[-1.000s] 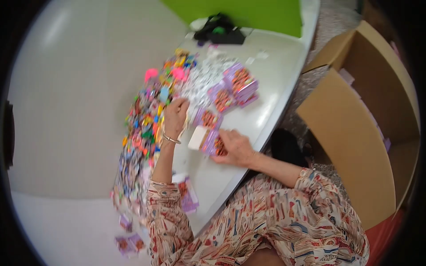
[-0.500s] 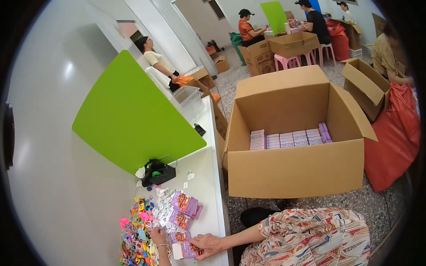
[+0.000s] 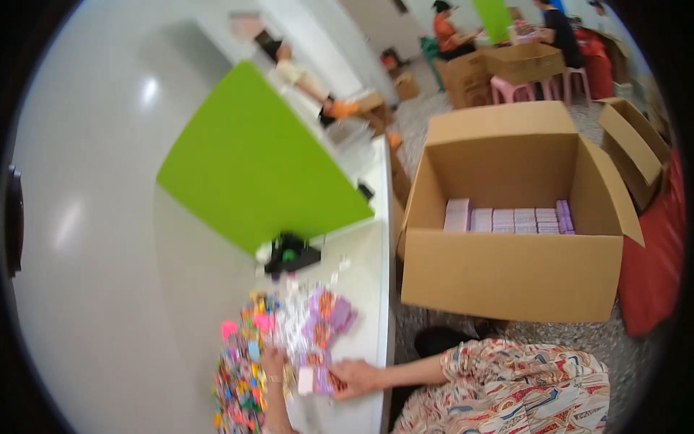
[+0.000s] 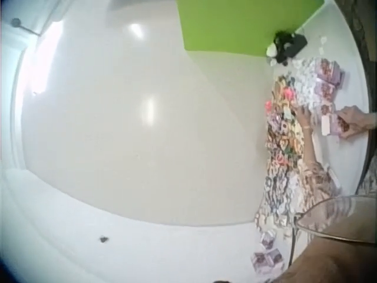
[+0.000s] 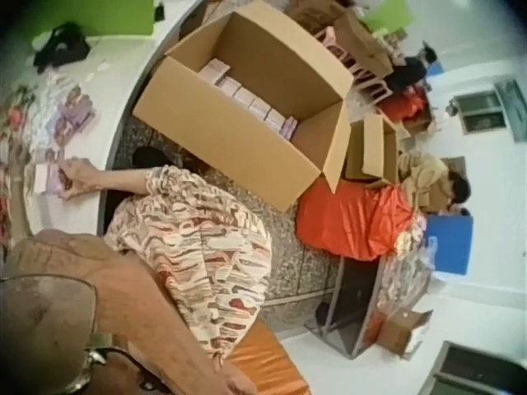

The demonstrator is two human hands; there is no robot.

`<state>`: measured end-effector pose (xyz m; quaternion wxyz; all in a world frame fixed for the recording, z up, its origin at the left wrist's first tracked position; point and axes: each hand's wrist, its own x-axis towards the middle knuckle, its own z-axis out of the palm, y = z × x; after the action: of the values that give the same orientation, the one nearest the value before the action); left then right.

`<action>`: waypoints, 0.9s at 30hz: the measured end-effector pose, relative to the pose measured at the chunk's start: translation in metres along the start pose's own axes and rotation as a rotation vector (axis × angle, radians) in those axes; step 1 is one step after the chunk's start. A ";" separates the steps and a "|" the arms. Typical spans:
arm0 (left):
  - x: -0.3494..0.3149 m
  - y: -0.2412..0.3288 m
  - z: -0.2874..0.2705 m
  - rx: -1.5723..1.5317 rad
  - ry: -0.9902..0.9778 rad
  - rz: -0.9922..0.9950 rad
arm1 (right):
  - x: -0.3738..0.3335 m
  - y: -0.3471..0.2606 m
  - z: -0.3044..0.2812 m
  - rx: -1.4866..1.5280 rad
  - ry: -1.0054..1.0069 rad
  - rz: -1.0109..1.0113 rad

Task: Packaging small items into individual boxes and then stacking those boxes into a larger shipping carton.

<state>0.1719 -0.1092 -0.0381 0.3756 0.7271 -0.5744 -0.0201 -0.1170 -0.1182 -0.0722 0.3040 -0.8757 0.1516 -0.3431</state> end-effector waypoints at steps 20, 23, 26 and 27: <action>-0.065 0.091 -0.084 -0.762 -0.067 -0.571 | 0.027 -0.009 -0.005 -0.220 -0.131 0.106; -0.075 0.100 -0.078 -0.558 -0.122 -0.474 | 0.031 -0.017 -0.007 -0.195 -0.136 0.096; -0.082 0.103 -0.062 -0.280 -0.161 -0.276 | 0.033 -0.020 -0.006 -0.184 -0.146 0.082; -0.087 0.108 -0.059 -0.100 -0.140 -0.157 | 0.034 -0.023 -0.006 -0.183 -0.150 0.073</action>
<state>0.0810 -0.0109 0.0306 0.3677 0.7471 -0.5386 -0.1287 -0.0956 -0.1192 -0.0370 0.2457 -0.9170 0.1907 -0.2499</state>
